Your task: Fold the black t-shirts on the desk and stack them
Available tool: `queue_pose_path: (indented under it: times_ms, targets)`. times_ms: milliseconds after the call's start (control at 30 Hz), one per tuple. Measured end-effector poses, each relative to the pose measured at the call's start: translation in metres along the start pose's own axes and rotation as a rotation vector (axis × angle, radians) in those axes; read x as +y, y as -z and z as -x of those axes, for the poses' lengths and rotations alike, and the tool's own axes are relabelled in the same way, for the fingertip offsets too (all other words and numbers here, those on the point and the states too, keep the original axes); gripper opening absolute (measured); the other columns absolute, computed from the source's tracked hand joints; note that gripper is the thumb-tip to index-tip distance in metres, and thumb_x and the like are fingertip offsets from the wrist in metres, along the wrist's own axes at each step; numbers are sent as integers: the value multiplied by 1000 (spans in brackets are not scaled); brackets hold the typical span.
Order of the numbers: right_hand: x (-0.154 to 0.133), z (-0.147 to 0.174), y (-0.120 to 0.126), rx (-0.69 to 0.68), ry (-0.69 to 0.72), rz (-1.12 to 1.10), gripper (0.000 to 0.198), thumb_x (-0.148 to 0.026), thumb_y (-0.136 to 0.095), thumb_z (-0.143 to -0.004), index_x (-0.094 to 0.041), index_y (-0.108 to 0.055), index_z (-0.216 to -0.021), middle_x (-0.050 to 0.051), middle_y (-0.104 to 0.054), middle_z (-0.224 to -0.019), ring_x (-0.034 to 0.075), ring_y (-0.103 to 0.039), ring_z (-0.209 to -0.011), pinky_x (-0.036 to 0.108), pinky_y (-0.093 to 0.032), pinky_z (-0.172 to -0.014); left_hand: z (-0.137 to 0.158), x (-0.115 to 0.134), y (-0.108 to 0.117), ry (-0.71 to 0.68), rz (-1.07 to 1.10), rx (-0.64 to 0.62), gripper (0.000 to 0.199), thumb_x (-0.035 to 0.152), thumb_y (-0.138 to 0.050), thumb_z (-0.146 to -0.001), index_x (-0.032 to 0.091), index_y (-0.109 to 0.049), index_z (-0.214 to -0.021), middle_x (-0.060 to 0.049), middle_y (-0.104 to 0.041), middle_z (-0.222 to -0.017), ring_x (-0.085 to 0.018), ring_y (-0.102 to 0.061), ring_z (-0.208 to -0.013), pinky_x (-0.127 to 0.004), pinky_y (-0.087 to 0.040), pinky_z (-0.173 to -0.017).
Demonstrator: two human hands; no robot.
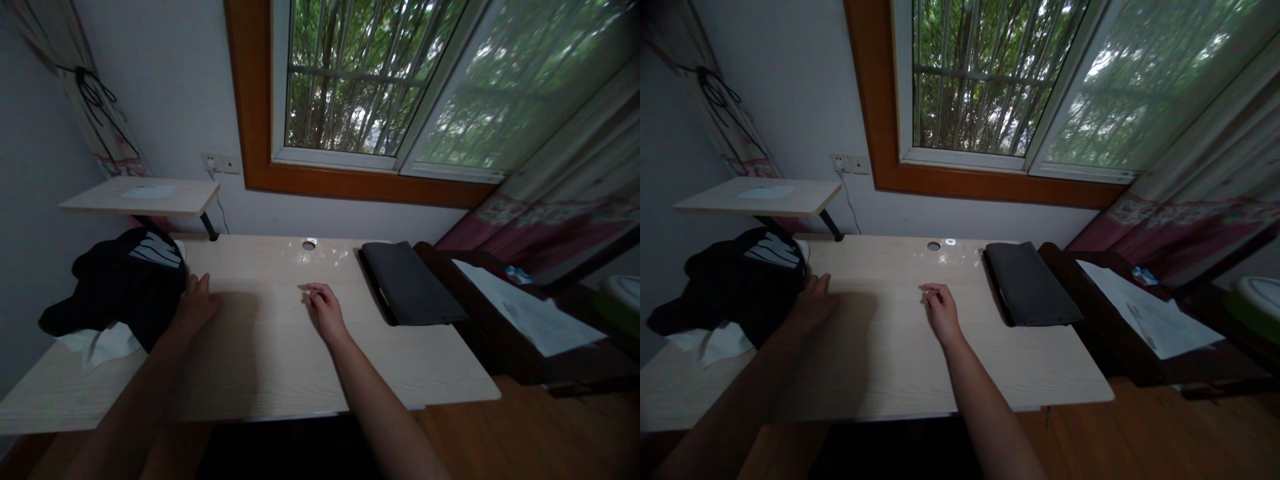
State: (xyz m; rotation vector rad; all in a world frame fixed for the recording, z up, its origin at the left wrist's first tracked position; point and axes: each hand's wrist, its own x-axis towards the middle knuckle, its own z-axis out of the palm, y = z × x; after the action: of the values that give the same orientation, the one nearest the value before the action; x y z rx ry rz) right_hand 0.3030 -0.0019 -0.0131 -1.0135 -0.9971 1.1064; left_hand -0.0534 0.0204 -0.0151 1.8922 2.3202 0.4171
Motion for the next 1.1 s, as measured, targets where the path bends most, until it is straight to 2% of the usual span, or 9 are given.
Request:
queue_pose_path:
  times_ms: [267, 367, 467, 600, 700, 800, 900, 1000, 1100]
  targets:
    - [-1, 0, 0, 9, -2, -5, 23, -35, -68, -77, -24, -73, -96, 2, -69, -86, 15, -56, -72, 28, -47, -66, 11, 2, -5, -55, -85, -26, 70, 43, -44, -93, 10, -35, -154, -25, -27, -162, -40, -33, -147, -52, -32, -115]
    - [-1, -1, 0, 8, -14, -23, 23, -35, -68, -76, -24, -72, -96, 2, -70, -85, 15, -56, -71, 28, -46, -65, 17, 4, -3, -105, -115, -27, 63, 42, -40, -95, 10, -44, -149, -24, -36, -158, -36, -33, -148, -51, -28, -118]
    - [-2, -1, -1, 12, -41, -56, 24, -35, -69, -76, -24, -72, -97, 2, -70, -85, 15, -56, -70, 28, -46, -64, 21, 10, 2, -191, -101, -21, 51, 36, -40, -94, 16, -57, -138, -16, -49, -151, -32, -40, -143, -49, -28, -119]
    - [-2, -1, -1, 35, -73, -121, 23, -33, -72, -75, -23, -72, -97, 2, -70, -86, 12, -55, -66, 27, -45, -62, 21, 25, 5, -311, -12, -10, 40, 27, -46, -89, 19, -67, -122, -11, -63, -135, -29, -52, -129, -44, -34, -116]
    - [-1, -3, -1, 70, -83, -203, 27, -30, -74, -73, -22, -71, -99, 1, -70, -89, 10, -54, -64, 25, -43, -59, 16, 42, 2, -339, 78, 28, 38, 19, -47, -85, 20, -70, -115, -10, -68, -121, -28, -57, -117, -44, -41, -110]
    - [-4, -8, 2, 160, -73, -300, 32, -28, -75, -71, -23, -69, -102, 0, -69, -93, 8, -53, -61, 22, -43, -55, 11, 60, -4, -362, 202, 69, 36, 14, -46, -82, 20, -70, -108, -8, -69, -110, -25, -61, -106, -41, -46, -103]
    - [-12, -15, 14, 308, -54, -354, 39, -29, -77, -70, -23, -66, -106, -3, -68, -89, 6, -52, -58, 20, -45, -53, 10, 73, -9, -373, 333, 62, 34, 12, -47, -79, 20, -70, -103, -7, -69, -101, -22, -64, -97, -38, -51, -96]
    - [-19, -25, 33, 473, -51, -414, 46, -30, -78, -68, -24, -60, -111, -5, -67, -84, 6, -54, -56, 18, -46, -50, 12, 77, -14, -352, 401, 48, 32, 14, -49, -78, 20, -70, -102, -7, -68, -100, -22, -64, -94, -38, -52, -94]
    - [-23, -34, 54, 590, -28, -472, 45, -34, -76, -70, -24, -57, -110, -4, -67, -87, 6, -57, -57, 17, -45, -46, 16, 75, -17, -335, 429, 65, 30, 17, -50, -80, 19, -71, -101, -7, -68, -101, -22, -64, -95, -38, -52, -94]
